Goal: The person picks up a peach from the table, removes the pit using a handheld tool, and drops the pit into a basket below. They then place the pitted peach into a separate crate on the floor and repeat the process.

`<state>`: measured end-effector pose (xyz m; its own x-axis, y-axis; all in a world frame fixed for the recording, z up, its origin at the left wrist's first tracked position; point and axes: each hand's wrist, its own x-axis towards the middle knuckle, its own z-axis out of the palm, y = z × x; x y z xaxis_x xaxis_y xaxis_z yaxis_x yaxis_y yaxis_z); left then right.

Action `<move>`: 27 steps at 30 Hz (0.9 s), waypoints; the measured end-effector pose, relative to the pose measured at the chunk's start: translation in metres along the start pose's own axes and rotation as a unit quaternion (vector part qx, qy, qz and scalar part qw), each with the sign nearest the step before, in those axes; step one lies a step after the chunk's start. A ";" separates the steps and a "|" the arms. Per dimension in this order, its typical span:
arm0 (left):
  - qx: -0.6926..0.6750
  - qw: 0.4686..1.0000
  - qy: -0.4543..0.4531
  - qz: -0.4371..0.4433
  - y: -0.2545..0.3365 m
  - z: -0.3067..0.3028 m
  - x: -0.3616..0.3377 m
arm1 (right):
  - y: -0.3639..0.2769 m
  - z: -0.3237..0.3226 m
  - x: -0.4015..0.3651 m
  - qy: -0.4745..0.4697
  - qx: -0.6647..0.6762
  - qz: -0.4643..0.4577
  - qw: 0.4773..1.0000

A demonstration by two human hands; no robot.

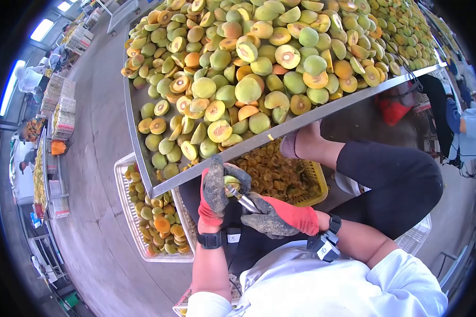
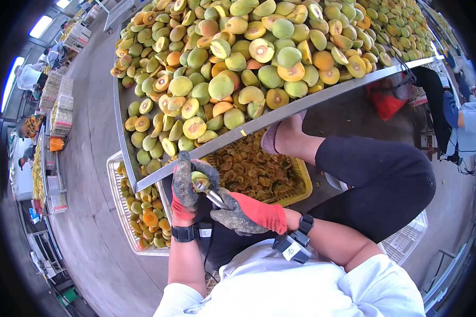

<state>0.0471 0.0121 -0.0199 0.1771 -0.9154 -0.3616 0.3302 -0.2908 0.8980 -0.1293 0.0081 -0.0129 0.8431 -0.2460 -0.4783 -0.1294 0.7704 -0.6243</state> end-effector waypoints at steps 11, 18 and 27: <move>-0.115 0.990 0.025 0.079 -0.017 0.007 -0.009 | -0.001 -0.009 0.000 -0.051 -0.024 0.055 0.997; -0.089 0.995 -0.023 0.037 -0.013 -0.002 -0.006 | -0.001 -0.007 0.001 -0.029 -0.034 0.019 0.999; -0.069 0.988 -0.138 0.030 -0.014 -0.009 0.001 | -0.001 -0.007 -0.002 -0.035 -0.074 0.043 0.996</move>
<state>0.0511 0.0179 -0.0347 -0.0524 -0.9763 -0.2098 0.4539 -0.2104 0.8658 -0.1342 0.0040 -0.0155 0.8594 -0.1373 -0.4926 -0.2732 0.6911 -0.6692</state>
